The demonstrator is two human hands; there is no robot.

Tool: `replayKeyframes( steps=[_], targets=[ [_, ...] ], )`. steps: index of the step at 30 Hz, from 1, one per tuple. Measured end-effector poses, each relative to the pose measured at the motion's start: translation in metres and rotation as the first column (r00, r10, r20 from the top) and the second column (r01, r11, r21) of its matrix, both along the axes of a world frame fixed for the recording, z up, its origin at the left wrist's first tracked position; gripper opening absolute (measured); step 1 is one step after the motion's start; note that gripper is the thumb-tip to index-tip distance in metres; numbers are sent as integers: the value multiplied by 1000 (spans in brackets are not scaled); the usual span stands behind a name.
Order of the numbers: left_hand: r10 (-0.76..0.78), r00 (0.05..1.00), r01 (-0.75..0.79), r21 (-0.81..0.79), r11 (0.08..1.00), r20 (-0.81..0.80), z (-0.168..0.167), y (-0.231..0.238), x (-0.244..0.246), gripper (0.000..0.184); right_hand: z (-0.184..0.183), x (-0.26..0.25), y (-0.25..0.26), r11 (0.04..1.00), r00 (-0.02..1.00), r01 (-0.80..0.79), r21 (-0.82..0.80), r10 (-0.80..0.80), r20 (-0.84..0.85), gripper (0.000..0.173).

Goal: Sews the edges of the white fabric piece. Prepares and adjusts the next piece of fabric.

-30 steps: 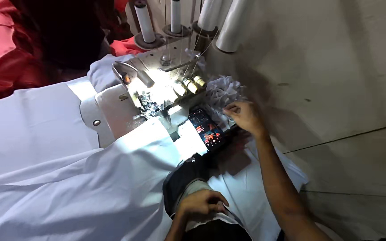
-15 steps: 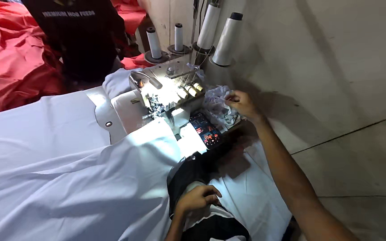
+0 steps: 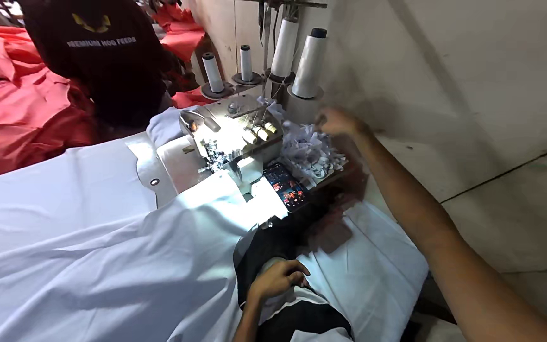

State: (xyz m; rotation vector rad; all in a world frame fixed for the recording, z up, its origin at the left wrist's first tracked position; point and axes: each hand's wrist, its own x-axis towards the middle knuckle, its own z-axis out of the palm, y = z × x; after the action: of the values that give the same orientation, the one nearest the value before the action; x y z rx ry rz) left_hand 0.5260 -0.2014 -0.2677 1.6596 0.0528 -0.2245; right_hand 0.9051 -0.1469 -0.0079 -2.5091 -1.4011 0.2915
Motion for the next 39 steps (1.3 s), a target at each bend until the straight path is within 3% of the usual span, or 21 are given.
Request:
replayKeyframes(
  steps=[2,5,9,11,14,17,20,25,28,30,32,34,39],
  targets=[
    [-5,1000,6,-10,1000,7,-1,0,1,28,-25,-8,-7,996,998,-45,-82,41,-50,33],
    [-18,1000,19,-31,999,13,-3,0,1,28,-59,-19,-15,998,994,-61,1,61,-87,34],
    [-32,999,34,-70,997,25,-3,2,-1,28,-65,-13,-17,997,998,34,64,-37,43,37],
    [-32,999,34,-77,996,19,-2,5,-3,28,-69,5,-18,999,993,-16,39,11,116,37],
    [-25,1000,27,-101,995,19,-3,7,-2,28,-78,30,-19,992,981,-122,43,114,160,17],
    [-18,1000,20,-106,994,24,-5,9,0,28,-54,25,-21,991,995,-59,123,48,88,20],
    [-20,999,23,-128,992,26,-7,11,1,28,-27,21,-25,947,998,12,322,10,-67,23],
    [-23,997,36,-197,980,69,-2,10,0,28,7,12,-35,696,928,130,707,167,-334,26],
    [-46,991,70,-187,980,129,4,8,0,30,26,-11,-47,598,913,94,796,267,-308,15],
    [-34,978,67,-151,986,207,19,10,0,31,36,-36,-59,595,907,55,802,306,-289,12],
    [58,947,3,-187,982,317,49,14,-3,33,42,-75,-76,659,899,-12,752,337,-281,14],
    [244,886,-122,-310,943,394,84,19,-10,41,35,-126,-93,737,862,-105,668,402,-308,14],
    [608,692,-379,-521,765,390,132,46,-33,74,-26,-218,-88,741,502,-237,629,648,-573,11]
  ],
)
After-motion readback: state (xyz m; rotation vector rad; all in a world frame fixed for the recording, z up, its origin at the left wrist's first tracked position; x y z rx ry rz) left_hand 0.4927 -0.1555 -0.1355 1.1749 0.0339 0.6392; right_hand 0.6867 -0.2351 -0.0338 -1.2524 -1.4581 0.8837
